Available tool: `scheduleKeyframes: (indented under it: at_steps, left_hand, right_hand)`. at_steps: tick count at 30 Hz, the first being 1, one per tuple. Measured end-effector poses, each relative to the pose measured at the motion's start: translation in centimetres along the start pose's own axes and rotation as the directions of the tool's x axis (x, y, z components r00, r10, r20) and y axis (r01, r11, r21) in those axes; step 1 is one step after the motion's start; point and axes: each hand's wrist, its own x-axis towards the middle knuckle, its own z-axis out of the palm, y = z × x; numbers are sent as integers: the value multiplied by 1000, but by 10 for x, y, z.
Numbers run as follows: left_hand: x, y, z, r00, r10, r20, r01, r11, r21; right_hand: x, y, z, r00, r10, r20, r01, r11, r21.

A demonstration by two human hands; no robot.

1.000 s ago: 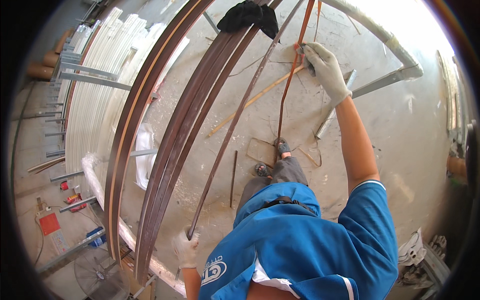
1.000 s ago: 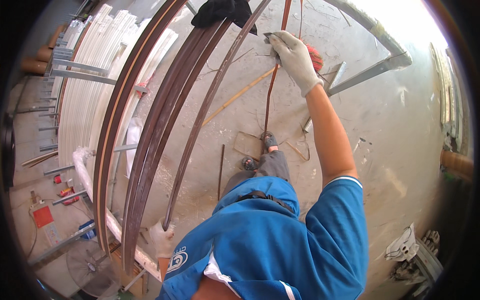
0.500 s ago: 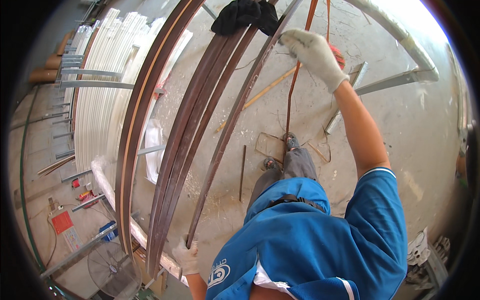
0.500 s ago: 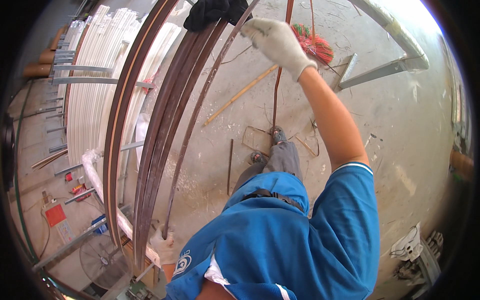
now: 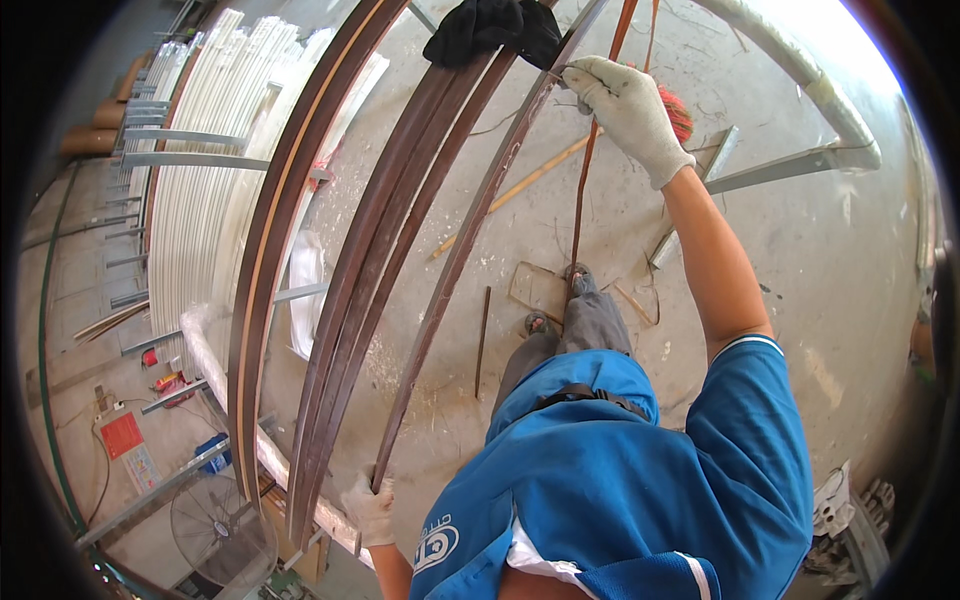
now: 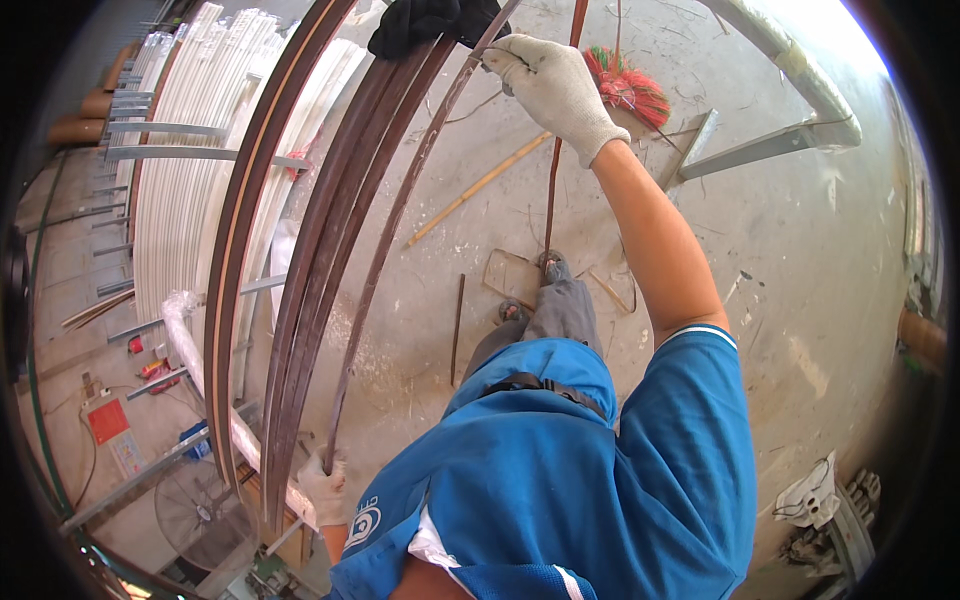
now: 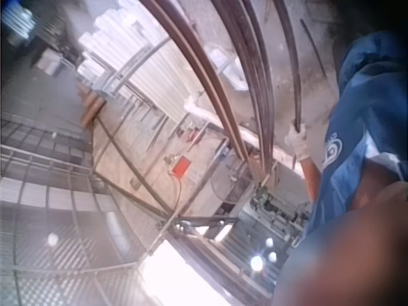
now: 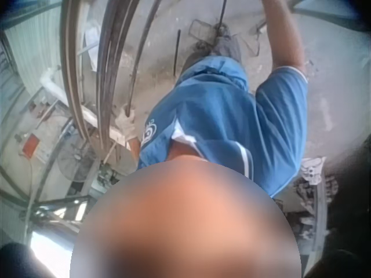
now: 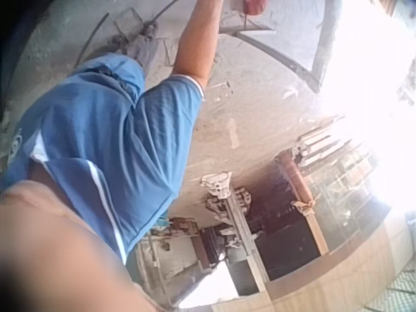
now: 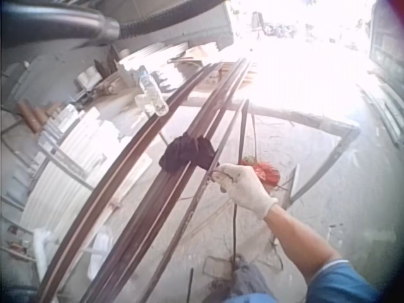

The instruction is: The person scrubs long metal rods with a black cloth and a small scraper, alternating between wiping and scraping along the length of each rod. The person handles several rods one at a time, rotating them to access different sides.

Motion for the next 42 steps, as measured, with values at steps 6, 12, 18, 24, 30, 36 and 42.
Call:
scheduleKeyframes:
  at_steps: [6,12,18,24,30,36,42]
  left_hand:
    - [1,-7,4,999,-35,16,34,998,56]
    - [-1,0,4,1000,20,0,-20,997,74]
    - [-3,-1,3,995,-84,56,82,996,29]
    - [1,-2,6,1000,-5,19,4,997,74]
    - [6,-4,3,997,75,-26,-74,997,21]
    - [9,-4,3,998,-32,45,30,999,46]
    - [10,-4,0,991,-104,83,107,994,-32]
  right_hand:
    - [-5,-7,-1,1000,13,-6,-13,998,-63]
    - [-9,-11,0,941,-302,-151,285,951,-120]
    - [-6,-5,12,926,-352,-135,343,936,-82]
    - [-7,4,29,925,-291,-245,255,952,-168]
    - [-41,-3,34,986,-141,-94,156,970,187]
    - [-19,-4,18,919,-242,-312,254,967,-2]
    - [-2,7,26,884,-364,-291,365,929,-54]
